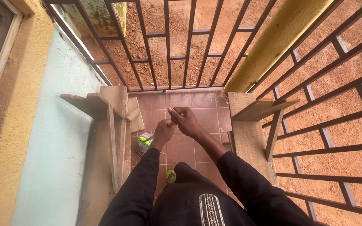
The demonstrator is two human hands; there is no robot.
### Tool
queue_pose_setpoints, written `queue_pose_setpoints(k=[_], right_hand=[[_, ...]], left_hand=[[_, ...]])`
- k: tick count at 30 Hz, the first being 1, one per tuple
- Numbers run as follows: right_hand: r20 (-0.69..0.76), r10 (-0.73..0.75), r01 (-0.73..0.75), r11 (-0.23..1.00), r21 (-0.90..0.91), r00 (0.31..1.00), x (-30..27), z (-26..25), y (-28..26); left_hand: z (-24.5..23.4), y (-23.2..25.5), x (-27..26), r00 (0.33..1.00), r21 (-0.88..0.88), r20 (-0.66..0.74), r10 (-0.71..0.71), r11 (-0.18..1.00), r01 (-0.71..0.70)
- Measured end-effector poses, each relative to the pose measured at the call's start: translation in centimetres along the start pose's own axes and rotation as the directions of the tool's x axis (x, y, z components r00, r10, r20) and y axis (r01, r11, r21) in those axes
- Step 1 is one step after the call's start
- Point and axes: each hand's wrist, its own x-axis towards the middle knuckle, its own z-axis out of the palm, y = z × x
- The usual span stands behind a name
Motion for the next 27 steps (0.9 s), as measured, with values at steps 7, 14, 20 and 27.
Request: queue_pose_setpoints(k=[7, 14, 20, 27], right_hand=[[-0.053, 0.052, -0.065, 0.957, -0.283, 0.997, -4.1, -3.0, -4.2], [-0.057, -0.080, 0.049, 0.910, -0.413, 0.995, -8.0, -5.7, -4.2], [-0.057, -0.050, 0.018, 0.884, -0.467, 0.997, -10.1, -7.6, -4.1], [-0.057, -0.078, 0.059, 0.959, -0.279, 0.995, -10.6, -9.7, -2.2]], left_hand=[[7.7, 0.0, 0.5, 0.999, -0.082, 0.009, 0.050, 0.995, -0.049], [15.3, 1.2, -1.0, 0.968, -0.462, 0.194, 0.159, 0.885, -0.053], [17.4, 2.7, -1.7, 0.947, -0.452, 0.285, 0.145, 0.892, 0.000], [17.9, 2.9, -1.2, 0.941, -0.198, 0.284, 0.186, 0.971, -0.132]])
